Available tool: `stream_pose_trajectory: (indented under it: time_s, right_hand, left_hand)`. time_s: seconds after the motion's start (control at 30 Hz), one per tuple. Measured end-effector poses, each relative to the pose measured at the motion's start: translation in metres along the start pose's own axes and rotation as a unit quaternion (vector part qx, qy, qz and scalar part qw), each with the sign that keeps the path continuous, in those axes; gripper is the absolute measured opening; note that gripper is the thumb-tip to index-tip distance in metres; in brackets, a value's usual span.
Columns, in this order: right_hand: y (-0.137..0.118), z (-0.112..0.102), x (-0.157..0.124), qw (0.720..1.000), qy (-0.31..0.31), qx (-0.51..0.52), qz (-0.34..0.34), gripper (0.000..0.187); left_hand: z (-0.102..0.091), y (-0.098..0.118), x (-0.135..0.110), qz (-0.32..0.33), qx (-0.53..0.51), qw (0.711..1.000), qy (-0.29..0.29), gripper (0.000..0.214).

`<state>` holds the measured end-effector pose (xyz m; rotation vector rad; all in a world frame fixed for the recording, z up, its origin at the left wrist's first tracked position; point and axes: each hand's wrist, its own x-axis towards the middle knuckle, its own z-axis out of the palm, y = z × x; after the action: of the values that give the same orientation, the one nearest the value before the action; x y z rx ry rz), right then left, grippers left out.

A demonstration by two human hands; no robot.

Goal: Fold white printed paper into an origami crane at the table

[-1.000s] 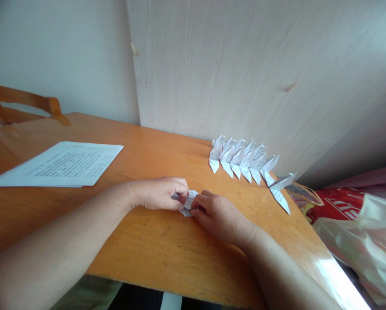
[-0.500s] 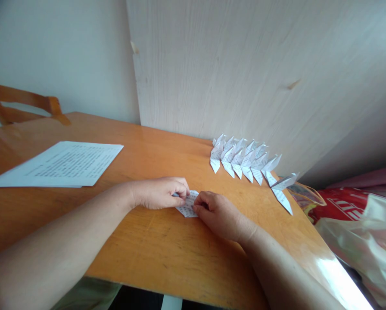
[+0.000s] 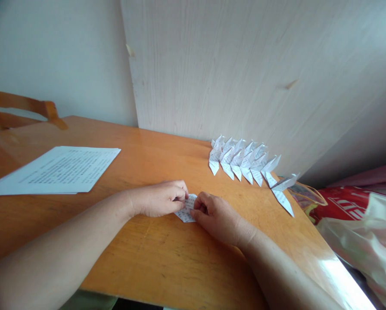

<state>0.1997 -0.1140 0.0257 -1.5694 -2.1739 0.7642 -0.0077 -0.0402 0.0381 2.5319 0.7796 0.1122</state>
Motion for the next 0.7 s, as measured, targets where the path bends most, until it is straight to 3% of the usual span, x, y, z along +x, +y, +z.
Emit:
stream_pose_trajectory:
  time_s: [0.37, 0.7]
  right_hand:
    - [0.0045, 0.0031, 0.0079, 1.000, 0.003, -0.002, 0.016, 0.002]
    - [0.0027, -0.0005, 0.0027, 0.999, -0.024, 0.039, 0.015, 0.009]
  left_hand:
    - [0.0067, -0.0007, 0.0018, -0.007, 0.025, 0.999, 0.025, 0.014]
    - [-0.0033, -0.0027, -0.0024, 0.000, -0.048, 0.999, -0.024, 0.010]
